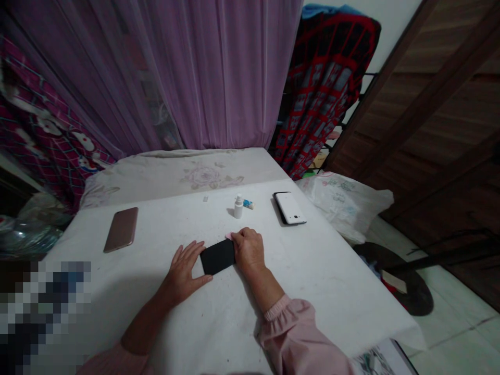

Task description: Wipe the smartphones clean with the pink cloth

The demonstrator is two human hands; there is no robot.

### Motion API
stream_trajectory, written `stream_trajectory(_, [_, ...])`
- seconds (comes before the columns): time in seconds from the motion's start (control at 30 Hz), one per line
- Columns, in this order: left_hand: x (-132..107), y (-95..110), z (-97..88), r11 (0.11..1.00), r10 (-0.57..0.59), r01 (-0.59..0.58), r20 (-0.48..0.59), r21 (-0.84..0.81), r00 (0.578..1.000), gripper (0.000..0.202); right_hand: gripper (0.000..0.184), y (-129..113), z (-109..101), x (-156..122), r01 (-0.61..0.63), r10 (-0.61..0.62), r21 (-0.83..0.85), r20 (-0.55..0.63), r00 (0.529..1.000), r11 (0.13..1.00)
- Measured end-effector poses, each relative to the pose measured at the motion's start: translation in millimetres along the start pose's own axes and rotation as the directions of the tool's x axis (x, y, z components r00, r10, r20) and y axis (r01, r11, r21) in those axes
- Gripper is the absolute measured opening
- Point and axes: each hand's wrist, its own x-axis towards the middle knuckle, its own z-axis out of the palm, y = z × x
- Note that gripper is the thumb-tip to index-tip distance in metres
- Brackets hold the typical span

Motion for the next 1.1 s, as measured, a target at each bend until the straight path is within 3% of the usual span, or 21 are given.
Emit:
stream_trajectory(0.27, [0.0,0.1,5.4,1.000,-0.022,0.023,-0.035,0.015,0.999,0.065,0.016,-59.3,11.0,-12.7,0.139,-0.142,0.063,0.047,0.989,0.988])
stream_trajectory(0.37, [-1.2,-0.7,8.0,1.000,-0.018,0.019,-0.070,0.016,0.997,0.060,0.017,-67.5,6.5,-26.5,0.199,-0.208,0.111,0.067,0.976,0.974])
stream_trajectory(0.5, [-1.6,-1.1,6.6,1.000,-0.013,0.013,-0.049,-0.003,0.999,0.062,0.018,-43.5,-4.7,-32.2,0.223,-0.234,0.130,0.080,0.969,0.966])
stream_trajectory(0.67, [-0.1,-1.2,2.7,1.000,-0.022,0.021,-0.010,-0.022,1.000,0.063,0.020,13.4,-9.7,-10.4,-0.019,0.019,-0.036,0.011,1.000,0.999])
stream_trajectory(0.8, [0.5,-1.2,2.2,1.000,-0.021,0.021,0.001,-0.020,1.000,0.063,0.026,28.7,-4.3,3.4,-0.135,0.131,-0.089,-0.053,0.990,0.987])
stream_trajectory(0.9, [0.3,-0.8,3.2,1.000,-0.018,0.018,-0.006,-0.010,1.000,0.062,0.029,12.2,2.9,3.1,-0.102,0.097,-0.073,-0.067,0.993,0.992])
stream_trajectory(1.1, [-0.5,-0.5,5.1,1.000,-0.008,0.008,-0.036,0.016,0.999,0.065,0.018,-49.9,13.5,-12.2,0.103,-0.103,0.037,-0.001,0.995,0.994])
